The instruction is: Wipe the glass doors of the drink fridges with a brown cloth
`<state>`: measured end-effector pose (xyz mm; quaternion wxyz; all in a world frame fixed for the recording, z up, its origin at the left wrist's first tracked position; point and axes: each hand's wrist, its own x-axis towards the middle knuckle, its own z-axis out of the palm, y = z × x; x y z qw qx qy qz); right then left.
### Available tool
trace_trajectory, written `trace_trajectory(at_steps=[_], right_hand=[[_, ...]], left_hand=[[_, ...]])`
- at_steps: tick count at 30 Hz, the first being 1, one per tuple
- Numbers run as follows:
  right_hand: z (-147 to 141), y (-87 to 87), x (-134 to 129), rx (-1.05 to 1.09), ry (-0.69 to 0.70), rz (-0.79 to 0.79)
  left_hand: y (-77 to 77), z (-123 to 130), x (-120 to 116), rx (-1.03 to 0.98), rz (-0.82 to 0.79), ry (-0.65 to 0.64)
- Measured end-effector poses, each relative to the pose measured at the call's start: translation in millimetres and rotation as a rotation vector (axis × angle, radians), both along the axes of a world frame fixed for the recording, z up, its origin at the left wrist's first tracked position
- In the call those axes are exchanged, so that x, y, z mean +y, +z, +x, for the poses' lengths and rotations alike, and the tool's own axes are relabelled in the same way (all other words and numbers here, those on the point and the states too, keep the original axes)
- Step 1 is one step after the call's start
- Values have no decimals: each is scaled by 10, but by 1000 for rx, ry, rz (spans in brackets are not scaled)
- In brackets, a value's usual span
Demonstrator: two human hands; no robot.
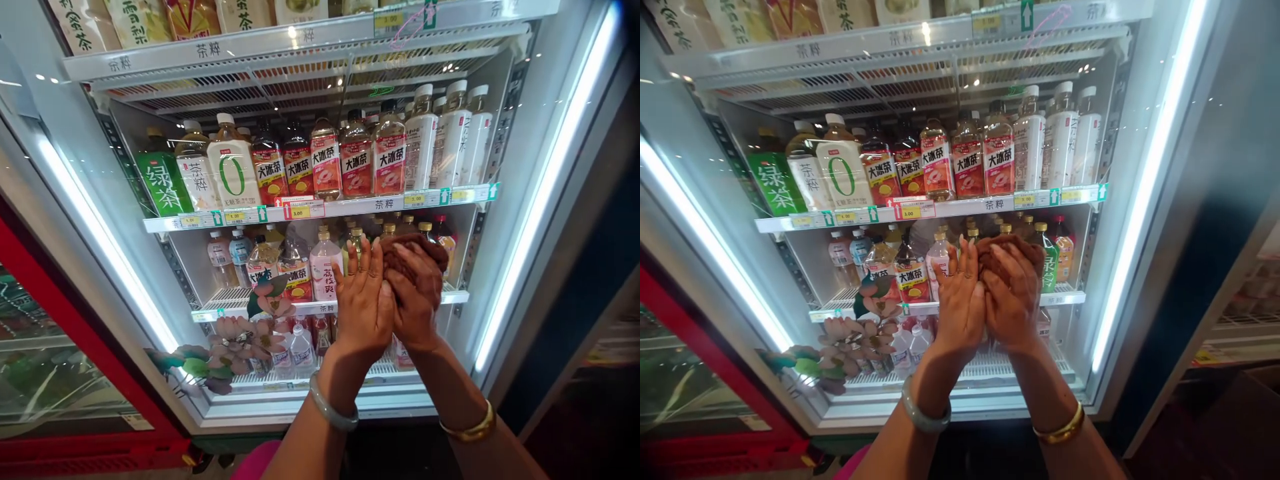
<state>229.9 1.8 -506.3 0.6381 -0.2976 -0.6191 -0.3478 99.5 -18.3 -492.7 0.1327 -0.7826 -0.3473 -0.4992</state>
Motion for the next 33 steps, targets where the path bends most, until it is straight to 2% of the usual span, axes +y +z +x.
trace_trajectory(at_steps=[3,6,9,12,15,17,19,21,23,25,28,30,33], right_hand=[[321,-41,35,-90,-57,10],[584,90,68,154,-138,36],[483,267,42,295,-164,-13],[166,316,-34,134,-65,-88],[46,237,-89,22,94,-51],[170,176,-77,4,96,-14],[389,142,-25,50,26,16],[580,145,43,192,-43,55],[645,178,86,313,-89,73],[560,224,70,284,-92,25],[292,268,-51,44,12,-106],[149,263,-131,-31,97,-161],[102,221,-156,3,125,-196]], left_hand=[[7,36,-23,33,-20,26],[1,66,-46,58,-22,42],[-20,49,-36,67,-1,29],[-36,-2,-7,74,24,-8],[-38,-25,4,59,32,-18],[-36,-7,-4,66,23,-5],[-36,25,-17,74,8,8],[-38,52,-25,73,6,12],[-39,61,-25,73,14,10],[-46,53,-20,79,16,5],[-86,41,-19,66,3,-16],[-137,61,-18,14,72,-42],[-200,142,14,-19,257,-93]])
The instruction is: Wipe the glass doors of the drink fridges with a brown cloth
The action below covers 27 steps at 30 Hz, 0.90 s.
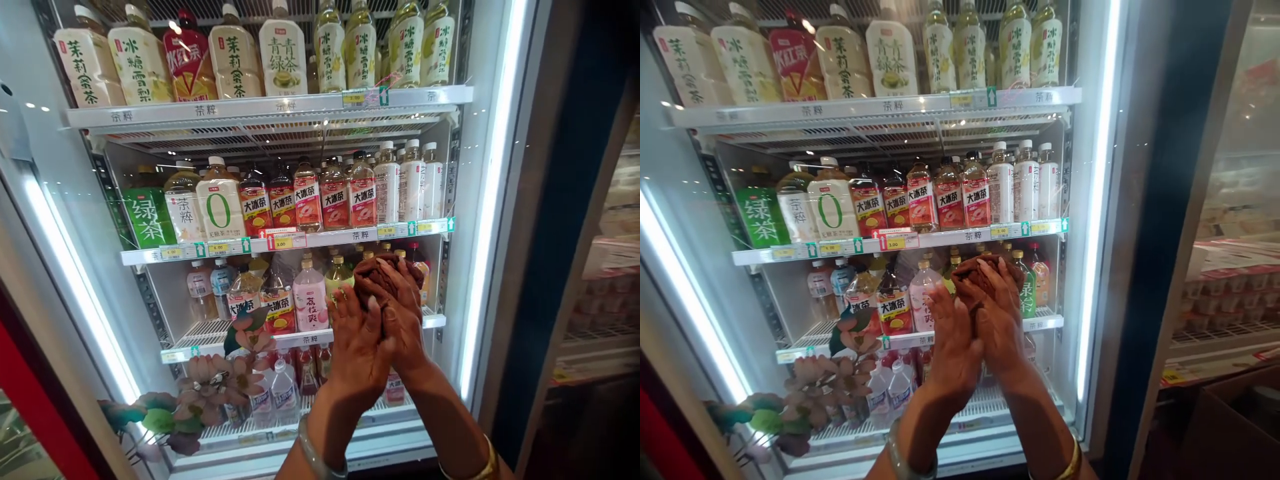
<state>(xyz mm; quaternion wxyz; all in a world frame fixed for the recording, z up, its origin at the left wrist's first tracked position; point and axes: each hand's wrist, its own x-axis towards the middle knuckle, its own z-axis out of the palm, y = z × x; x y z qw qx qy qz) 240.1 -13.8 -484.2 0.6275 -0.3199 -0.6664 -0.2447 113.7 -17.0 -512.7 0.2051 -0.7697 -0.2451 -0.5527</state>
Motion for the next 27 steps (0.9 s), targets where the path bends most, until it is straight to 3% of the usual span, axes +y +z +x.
trace_trajectory(at_steps=[3,6,14,18,23,25,27], right_hand=[[97,-41,66,55,19,6],[225,-44,117,200,78,23],[524,122,72,586,240,47],[747,144,139,563,44,103],[978,5,304,360,-251,-31],[1009,-59,337,330,-296,-48],[1026,-111,346,303,-326,-61]], left_hand=[[32,95,86,119,93,-50],[173,155,174,273,93,-69],[645,215,223,655,187,97],[856,292,306,662,281,106],[1143,614,392,501,369,100],[1142,728,374,439,325,90],[1033,760,327,456,270,48]])
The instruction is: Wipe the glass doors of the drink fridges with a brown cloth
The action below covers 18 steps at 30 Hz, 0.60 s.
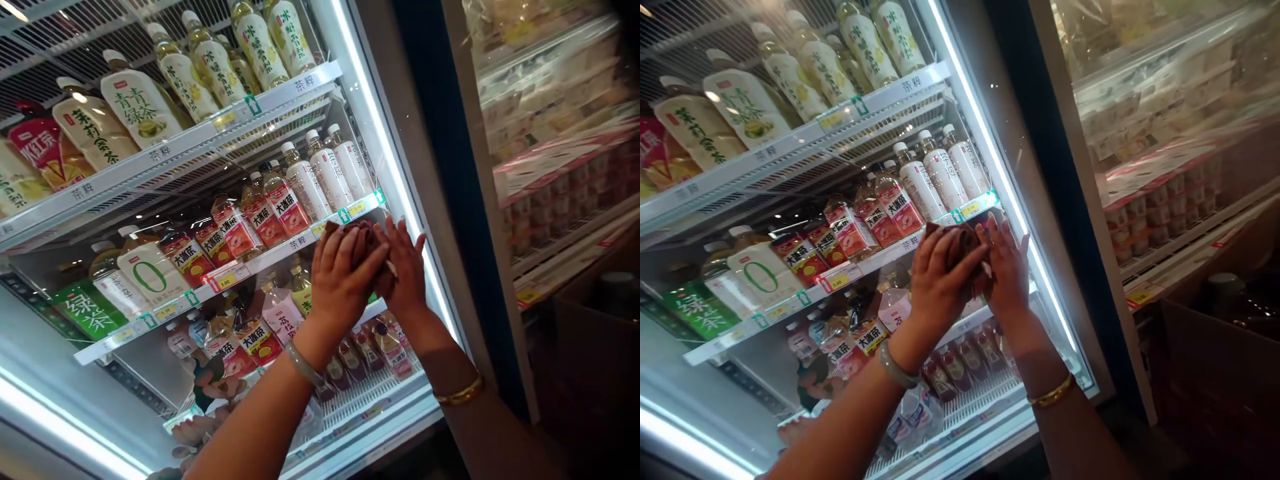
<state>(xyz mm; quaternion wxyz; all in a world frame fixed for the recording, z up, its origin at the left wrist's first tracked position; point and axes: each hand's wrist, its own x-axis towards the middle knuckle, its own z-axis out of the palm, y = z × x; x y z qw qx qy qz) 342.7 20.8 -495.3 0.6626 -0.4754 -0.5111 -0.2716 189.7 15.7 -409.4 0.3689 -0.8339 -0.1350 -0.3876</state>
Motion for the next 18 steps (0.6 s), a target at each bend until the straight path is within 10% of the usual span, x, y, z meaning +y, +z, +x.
trace_trajectory(at_steps=[8,18], right_hand=[[52,-88,-2,-30,-99,-55],[41,-88,26,70,-166,-34]], left_hand=[[-397,-64,50,13,47,-98],[592,361,131,-21,168,-112]])
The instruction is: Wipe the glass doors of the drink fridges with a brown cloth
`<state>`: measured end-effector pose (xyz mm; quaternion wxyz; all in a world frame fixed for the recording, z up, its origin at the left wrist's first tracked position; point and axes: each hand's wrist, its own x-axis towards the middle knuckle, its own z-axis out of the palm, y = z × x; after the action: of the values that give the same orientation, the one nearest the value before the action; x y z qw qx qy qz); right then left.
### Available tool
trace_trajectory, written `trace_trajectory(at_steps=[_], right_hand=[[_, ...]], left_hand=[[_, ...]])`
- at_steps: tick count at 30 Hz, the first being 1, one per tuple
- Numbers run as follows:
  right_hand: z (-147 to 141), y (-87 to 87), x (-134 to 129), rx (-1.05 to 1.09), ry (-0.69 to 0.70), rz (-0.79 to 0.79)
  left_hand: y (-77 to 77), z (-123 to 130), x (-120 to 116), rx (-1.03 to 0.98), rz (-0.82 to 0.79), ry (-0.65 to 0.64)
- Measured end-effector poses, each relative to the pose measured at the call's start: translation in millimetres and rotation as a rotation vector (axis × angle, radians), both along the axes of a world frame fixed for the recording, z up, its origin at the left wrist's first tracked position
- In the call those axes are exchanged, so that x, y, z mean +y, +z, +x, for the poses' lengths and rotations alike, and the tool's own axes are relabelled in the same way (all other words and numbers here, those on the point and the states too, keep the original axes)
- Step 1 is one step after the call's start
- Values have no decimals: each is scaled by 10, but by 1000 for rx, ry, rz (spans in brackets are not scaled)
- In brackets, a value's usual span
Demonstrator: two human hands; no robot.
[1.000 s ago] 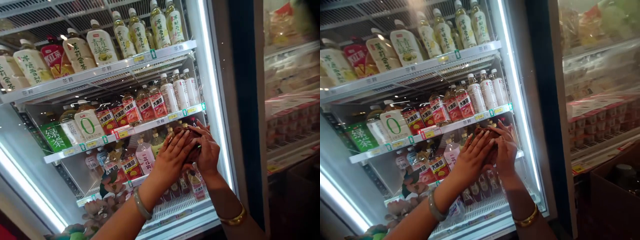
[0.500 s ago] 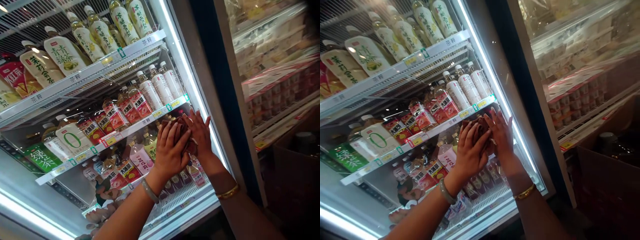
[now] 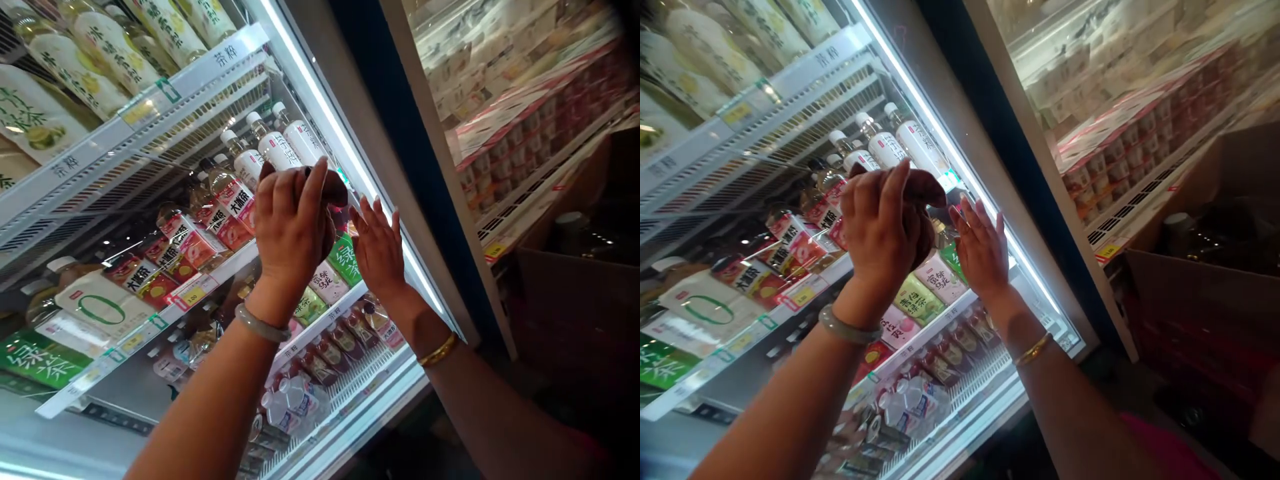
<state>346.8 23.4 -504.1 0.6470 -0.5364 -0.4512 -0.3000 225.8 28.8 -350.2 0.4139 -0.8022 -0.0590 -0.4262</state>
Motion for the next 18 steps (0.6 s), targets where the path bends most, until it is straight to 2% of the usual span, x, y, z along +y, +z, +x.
trace_trajectory(at_steps=[2,5,7,9,11,14,16,18], right_hand=[[-13,-12,18,6,0,41],[-17,-32,33,14,14,65],[-16,-39,39,8,19,55],[-24,-37,47,-8,6,66],[-45,-26,63,-17,-31,113],[-88,-8,95,-8,-81,151],[-109,-5,108,-2,-90,147],[-116,-11,107,7,-69,143]], left_hand=[[-113,-9,-40,55,22,8],[-425,-151,-79,224,35,12],[-529,-252,-86,323,66,7],[-455,-278,-90,398,137,23],[-242,-208,-101,401,218,84],[83,-24,-124,264,281,182],[144,42,-139,232,298,201],[60,12,-149,297,303,194]])
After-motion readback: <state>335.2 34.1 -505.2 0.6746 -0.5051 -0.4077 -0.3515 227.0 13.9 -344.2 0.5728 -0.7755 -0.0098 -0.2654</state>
